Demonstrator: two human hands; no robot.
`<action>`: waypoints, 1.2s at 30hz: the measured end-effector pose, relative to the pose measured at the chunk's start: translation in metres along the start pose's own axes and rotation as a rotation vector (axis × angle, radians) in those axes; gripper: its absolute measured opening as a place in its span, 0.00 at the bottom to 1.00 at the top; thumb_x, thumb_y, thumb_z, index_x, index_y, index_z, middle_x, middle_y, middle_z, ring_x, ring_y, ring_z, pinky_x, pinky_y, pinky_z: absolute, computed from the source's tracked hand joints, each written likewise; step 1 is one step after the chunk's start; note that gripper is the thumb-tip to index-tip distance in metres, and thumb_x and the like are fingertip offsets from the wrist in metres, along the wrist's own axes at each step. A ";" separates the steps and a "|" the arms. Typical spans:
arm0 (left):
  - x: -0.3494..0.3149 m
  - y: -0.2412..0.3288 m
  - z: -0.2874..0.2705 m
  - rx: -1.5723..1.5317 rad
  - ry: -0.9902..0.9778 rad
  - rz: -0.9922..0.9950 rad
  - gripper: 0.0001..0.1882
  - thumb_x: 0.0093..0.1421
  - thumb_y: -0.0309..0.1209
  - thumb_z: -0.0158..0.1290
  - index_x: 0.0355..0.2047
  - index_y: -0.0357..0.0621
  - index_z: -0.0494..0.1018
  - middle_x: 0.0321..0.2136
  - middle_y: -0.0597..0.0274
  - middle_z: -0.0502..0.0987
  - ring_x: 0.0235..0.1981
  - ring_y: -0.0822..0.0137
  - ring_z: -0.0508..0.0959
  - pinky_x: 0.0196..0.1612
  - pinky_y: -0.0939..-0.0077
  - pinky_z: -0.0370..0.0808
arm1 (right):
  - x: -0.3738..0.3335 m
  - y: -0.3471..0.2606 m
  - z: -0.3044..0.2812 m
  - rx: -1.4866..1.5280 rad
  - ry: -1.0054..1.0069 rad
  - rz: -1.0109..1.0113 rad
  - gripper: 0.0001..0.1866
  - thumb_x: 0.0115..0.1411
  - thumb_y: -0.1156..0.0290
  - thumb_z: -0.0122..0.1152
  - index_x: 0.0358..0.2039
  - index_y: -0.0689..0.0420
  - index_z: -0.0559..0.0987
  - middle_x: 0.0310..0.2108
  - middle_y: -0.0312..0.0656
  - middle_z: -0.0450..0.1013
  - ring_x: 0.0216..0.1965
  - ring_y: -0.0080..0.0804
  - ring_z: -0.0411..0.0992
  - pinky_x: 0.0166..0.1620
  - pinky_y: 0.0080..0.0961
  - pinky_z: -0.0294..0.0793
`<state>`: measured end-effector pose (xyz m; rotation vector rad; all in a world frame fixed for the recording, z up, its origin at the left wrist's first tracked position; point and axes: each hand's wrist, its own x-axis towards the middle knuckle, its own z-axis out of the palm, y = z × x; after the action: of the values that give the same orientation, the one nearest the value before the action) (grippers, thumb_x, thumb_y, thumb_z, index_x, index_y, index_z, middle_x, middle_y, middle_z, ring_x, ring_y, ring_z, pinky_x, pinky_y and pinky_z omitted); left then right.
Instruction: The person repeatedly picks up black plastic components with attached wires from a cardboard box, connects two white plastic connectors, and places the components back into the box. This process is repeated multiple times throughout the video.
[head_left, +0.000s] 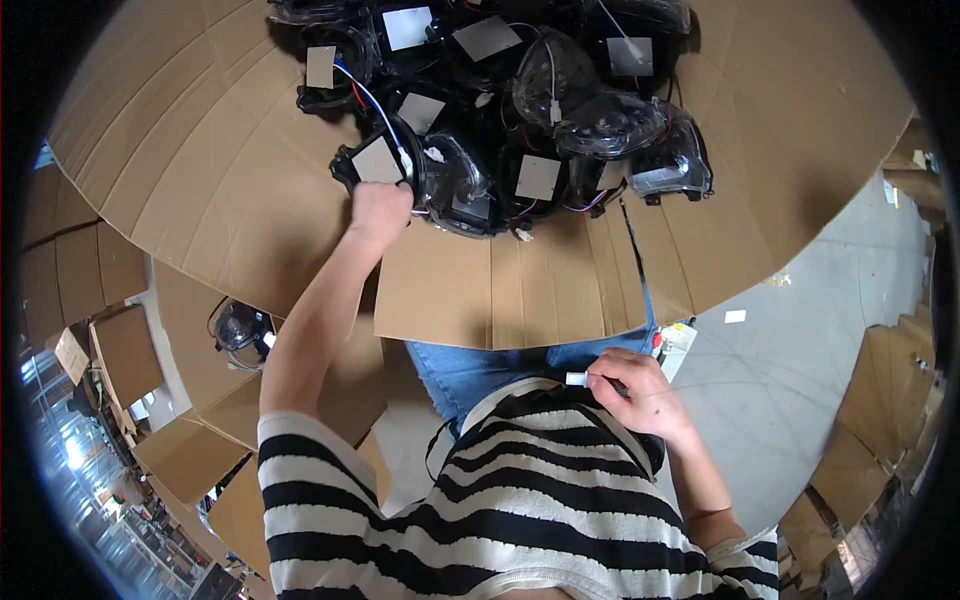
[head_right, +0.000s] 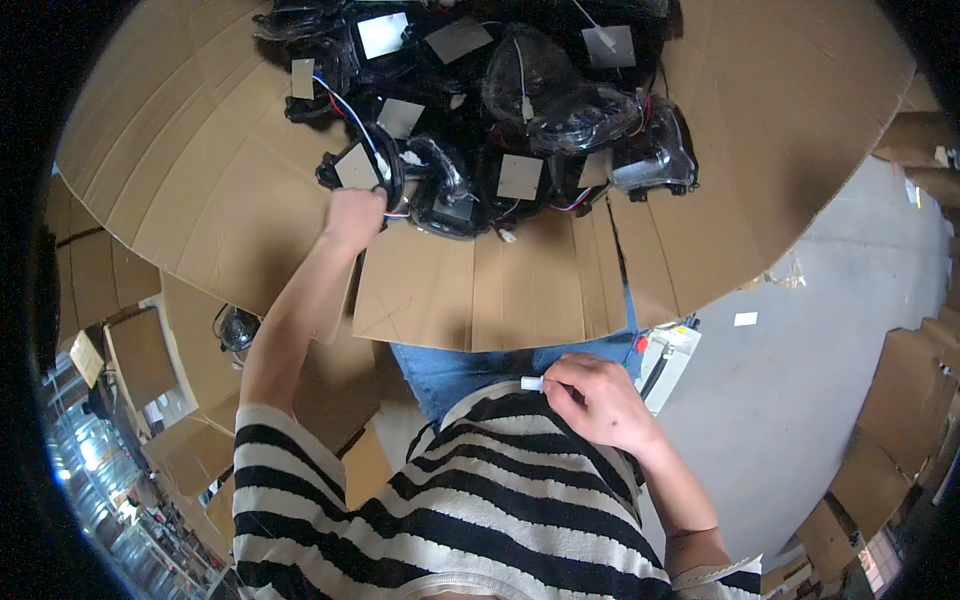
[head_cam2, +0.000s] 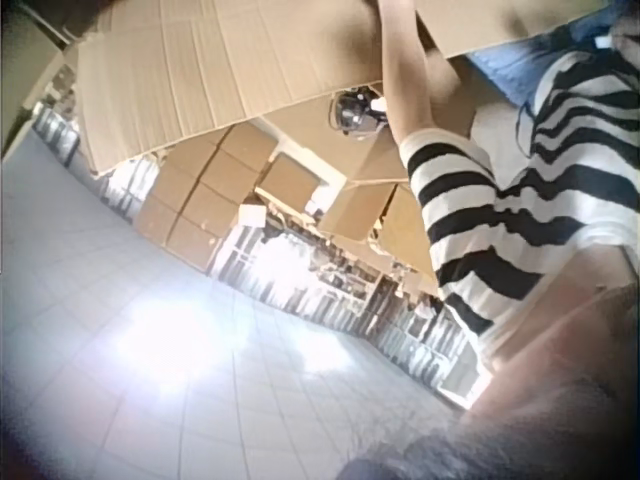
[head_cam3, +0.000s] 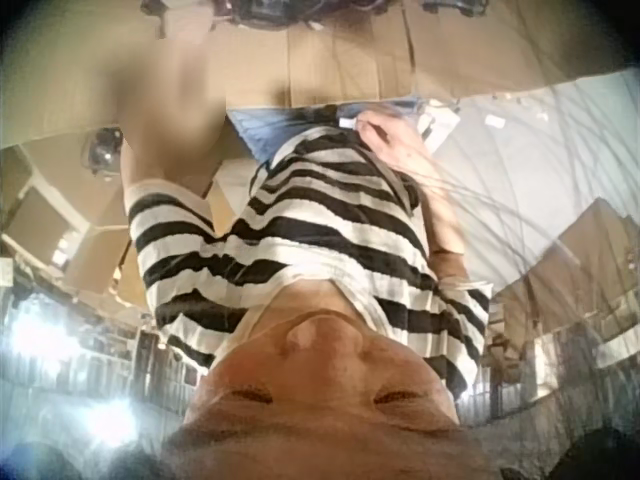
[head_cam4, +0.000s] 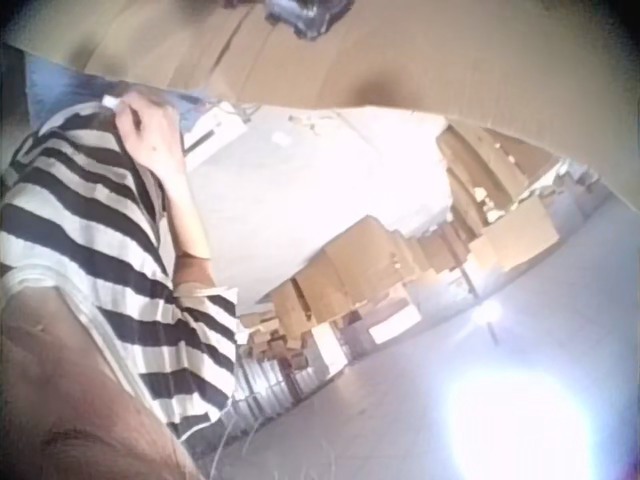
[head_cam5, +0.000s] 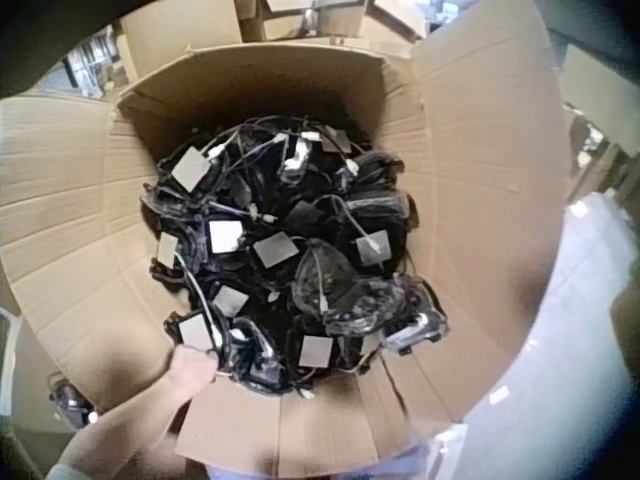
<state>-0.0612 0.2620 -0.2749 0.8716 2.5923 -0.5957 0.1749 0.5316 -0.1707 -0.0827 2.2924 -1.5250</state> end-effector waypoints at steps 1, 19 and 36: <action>-0.010 -0.007 -0.012 -0.019 0.044 0.003 0.06 0.44 0.30 0.49 0.24 0.43 0.70 0.22 0.57 0.75 0.26 0.61 0.76 0.26 0.70 0.70 | 0.002 0.001 0.001 0.000 -0.008 0.002 0.03 0.46 0.77 0.50 0.21 0.62 0.71 0.19 0.46 0.67 0.23 0.43 0.67 0.27 0.31 0.66; -0.137 0.106 -0.085 -2.095 0.039 0.000 0.14 0.61 0.28 0.36 0.44 0.35 0.63 0.23 0.69 0.66 0.24 0.81 0.63 0.26 0.89 0.62 | -0.006 -0.017 0.002 0.071 -0.059 -0.146 0.02 0.46 0.78 0.49 0.21 0.62 0.70 0.18 0.45 0.66 0.22 0.41 0.66 0.25 0.30 0.65; -0.141 0.111 -0.095 -2.220 0.033 0.381 0.05 0.55 0.22 0.42 0.25 0.32 0.66 0.21 0.62 0.69 0.20 0.78 0.67 0.24 0.87 0.64 | 0.000 -0.047 -0.031 0.134 0.108 -0.311 0.01 0.46 0.80 0.52 0.21 0.63 0.71 0.17 0.41 0.64 0.18 0.34 0.62 0.21 0.26 0.59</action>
<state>0.0977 0.3193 -0.1626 0.3150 1.3733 1.9322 0.1561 0.5397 -0.1182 -0.3427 2.3362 -1.8745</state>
